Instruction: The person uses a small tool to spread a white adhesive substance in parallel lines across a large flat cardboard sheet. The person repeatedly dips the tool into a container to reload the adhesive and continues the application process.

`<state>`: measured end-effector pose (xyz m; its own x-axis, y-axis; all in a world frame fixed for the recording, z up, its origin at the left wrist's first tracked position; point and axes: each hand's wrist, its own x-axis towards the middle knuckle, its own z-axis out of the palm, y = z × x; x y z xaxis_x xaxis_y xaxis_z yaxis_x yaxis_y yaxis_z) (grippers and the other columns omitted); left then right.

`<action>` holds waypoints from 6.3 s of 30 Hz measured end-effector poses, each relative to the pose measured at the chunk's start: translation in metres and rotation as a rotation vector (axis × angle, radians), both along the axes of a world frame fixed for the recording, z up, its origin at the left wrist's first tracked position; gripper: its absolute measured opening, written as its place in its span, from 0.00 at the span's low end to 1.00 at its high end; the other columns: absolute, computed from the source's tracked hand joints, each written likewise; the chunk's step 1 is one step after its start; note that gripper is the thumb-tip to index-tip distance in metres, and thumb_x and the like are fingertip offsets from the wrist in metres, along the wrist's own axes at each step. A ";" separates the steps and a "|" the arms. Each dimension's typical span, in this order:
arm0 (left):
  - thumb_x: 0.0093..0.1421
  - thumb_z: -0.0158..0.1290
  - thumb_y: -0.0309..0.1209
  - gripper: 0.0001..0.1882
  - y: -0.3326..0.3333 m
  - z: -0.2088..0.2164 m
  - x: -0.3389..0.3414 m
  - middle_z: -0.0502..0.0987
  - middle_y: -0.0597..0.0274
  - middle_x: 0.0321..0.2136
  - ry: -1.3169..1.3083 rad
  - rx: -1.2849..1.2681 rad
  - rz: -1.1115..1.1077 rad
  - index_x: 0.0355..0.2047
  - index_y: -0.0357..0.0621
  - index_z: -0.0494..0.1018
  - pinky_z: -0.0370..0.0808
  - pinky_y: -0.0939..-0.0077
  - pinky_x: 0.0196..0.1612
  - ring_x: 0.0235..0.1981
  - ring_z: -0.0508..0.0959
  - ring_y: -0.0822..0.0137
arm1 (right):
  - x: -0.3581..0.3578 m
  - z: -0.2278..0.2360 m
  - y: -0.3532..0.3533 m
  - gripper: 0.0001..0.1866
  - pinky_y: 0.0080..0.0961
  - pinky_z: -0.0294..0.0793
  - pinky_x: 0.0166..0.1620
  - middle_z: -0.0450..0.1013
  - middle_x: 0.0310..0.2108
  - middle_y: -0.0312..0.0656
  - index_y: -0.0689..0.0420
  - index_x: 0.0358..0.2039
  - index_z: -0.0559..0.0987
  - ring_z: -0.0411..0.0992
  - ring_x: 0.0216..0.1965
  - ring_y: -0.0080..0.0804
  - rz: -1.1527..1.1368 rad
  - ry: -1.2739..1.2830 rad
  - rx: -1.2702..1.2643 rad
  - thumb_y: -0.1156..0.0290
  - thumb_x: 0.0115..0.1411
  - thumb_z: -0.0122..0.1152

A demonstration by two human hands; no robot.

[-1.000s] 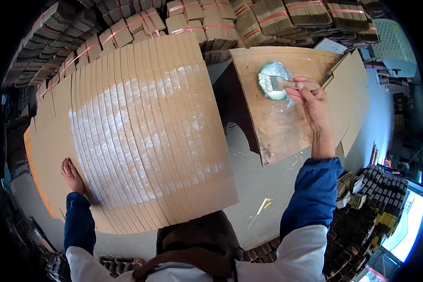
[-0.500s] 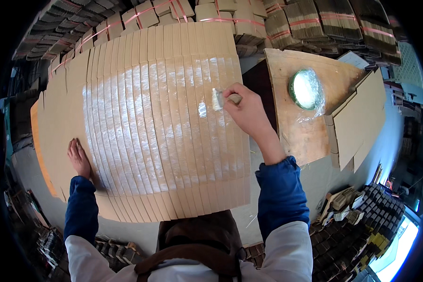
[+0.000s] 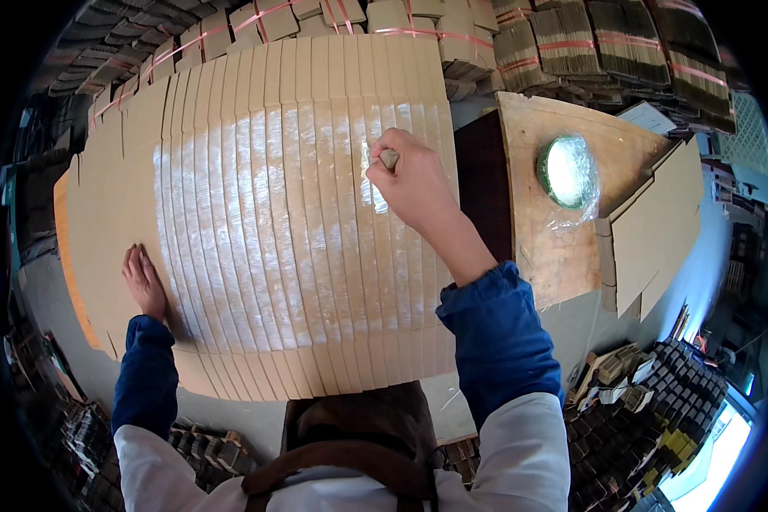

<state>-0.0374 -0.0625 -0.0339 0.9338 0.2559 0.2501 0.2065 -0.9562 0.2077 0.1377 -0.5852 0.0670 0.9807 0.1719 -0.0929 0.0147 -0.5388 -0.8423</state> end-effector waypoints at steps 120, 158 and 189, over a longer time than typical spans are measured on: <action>0.69 0.44 0.34 0.18 0.011 -0.006 0.002 0.71 0.51 0.56 -0.079 0.032 -0.084 0.55 0.43 0.71 0.64 0.57 0.61 0.58 0.68 0.50 | -0.188 0.001 0.017 0.13 0.40 0.76 0.46 0.74 0.44 0.47 0.56 0.40 0.73 0.74 0.44 0.52 -0.138 -0.017 -0.402 0.81 0.53 0.59; 0.69 0.45 0.35 0.17 -0.004 0.006 -0.002 0.70 0.55 0.58 -0.042 -0.046 0.015 0.55 0.48 0.72 0.61 0.57 0.62 0.59 0.67 0.52 | -0.042 0.015 0.069 0.06 0.42 0.75 0.35 0.76 0.30 0.54 0.60 0.37 0.76 0.76 0.31 0.52 -0.172 -0.040 -0.174 0.77 0.57 0.59; 0.67 0.46 0.34 0.18 -0.006 0.007 0.000 0.71 0.55 0.57 -0.056 -0.033 0.017 0.55 0.48 0.72 0.61 0.57 0.62 0.59 0.67 0.52 | -0.021 0.006 0.109 0.07 0.42 0.75 0.38 0.76 0.32 0.54 0.62 0.32 0.75 0.75 0.33 0.54 -0.037 0.007 -0.166 0.74 0.55 0.61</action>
